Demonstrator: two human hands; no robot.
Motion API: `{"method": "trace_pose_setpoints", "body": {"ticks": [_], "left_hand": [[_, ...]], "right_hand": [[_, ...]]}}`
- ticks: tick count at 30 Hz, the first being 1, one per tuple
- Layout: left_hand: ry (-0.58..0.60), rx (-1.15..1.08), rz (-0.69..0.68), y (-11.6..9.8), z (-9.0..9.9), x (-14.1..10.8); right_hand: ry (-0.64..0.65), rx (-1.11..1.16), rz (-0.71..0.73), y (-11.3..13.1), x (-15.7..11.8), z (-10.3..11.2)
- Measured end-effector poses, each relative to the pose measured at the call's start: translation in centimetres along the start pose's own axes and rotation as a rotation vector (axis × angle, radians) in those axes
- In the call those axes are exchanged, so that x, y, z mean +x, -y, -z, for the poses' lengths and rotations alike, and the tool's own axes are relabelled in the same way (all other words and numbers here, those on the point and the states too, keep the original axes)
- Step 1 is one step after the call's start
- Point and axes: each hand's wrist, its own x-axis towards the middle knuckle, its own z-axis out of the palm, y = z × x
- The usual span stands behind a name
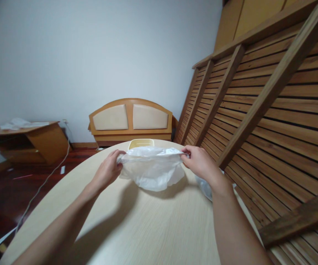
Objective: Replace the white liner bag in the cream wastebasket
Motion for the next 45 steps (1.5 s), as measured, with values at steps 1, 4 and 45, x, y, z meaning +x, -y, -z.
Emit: {"method": "trace_pose_setpoints", "body": {"ticks": [1, 4, 45], "left_hand": [[0.02, -0.001, -0.006, 0.1, 0.1, 0.0], [0.09, -0.016, 0.035, 0.4, 0.6, 0.2], [0.032, -1.036, 0.366, -2.9, 2.1, 1.0]], "right_hand": [[-0.001, 0.029, -0.011, 0.0, 0.0, 0.0], [-0.016, 0.11, -0.039, 0.0, 0.2, 0.0], [-0.124, 0.085, -0.091, -0.2, 0.3, 0.2]]}}
